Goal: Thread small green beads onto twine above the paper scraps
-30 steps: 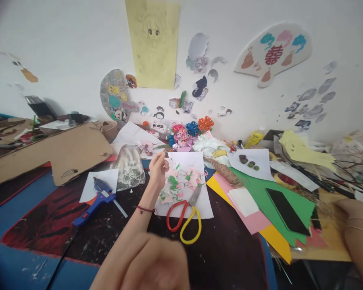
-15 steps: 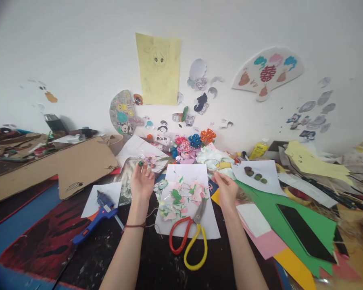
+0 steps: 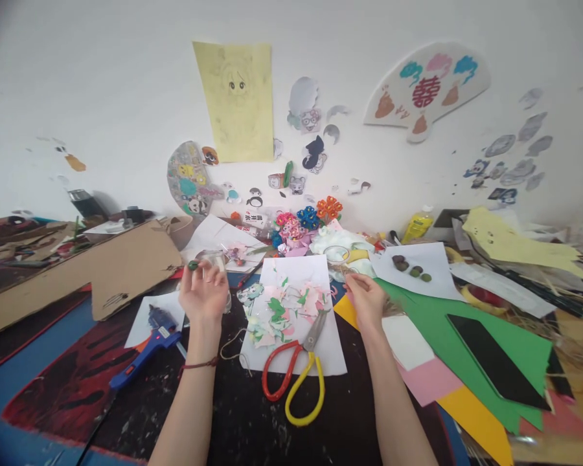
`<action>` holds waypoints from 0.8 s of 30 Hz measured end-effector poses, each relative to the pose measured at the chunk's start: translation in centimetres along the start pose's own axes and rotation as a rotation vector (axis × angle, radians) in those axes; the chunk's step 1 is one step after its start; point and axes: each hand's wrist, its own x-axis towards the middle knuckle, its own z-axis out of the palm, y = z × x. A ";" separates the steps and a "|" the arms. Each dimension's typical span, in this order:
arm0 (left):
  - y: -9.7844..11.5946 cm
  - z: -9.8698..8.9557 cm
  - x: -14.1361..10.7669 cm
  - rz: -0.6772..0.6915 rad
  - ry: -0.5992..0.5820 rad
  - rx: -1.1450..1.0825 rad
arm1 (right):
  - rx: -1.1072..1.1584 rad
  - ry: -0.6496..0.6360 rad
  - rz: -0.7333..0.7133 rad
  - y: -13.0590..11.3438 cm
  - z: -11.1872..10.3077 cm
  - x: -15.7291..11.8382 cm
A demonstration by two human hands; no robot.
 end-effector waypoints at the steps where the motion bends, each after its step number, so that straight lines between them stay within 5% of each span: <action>1: 0.2 0.1 -0.1 0.010 -0.018 -0.005 | -0.014 -0.018 -0.010 0.1 0.1 0.0; 16: 1.7 1.4 -1.3 0.097 -0.079 0.082 | -0.362 -0.182 -0.284 0.9 0.5 -0.6; 24: 0.3 0.9 -0.6 0.146 0.016 0.693 | -0.651 -0.234 -0.367 0.0 0.0 -1.8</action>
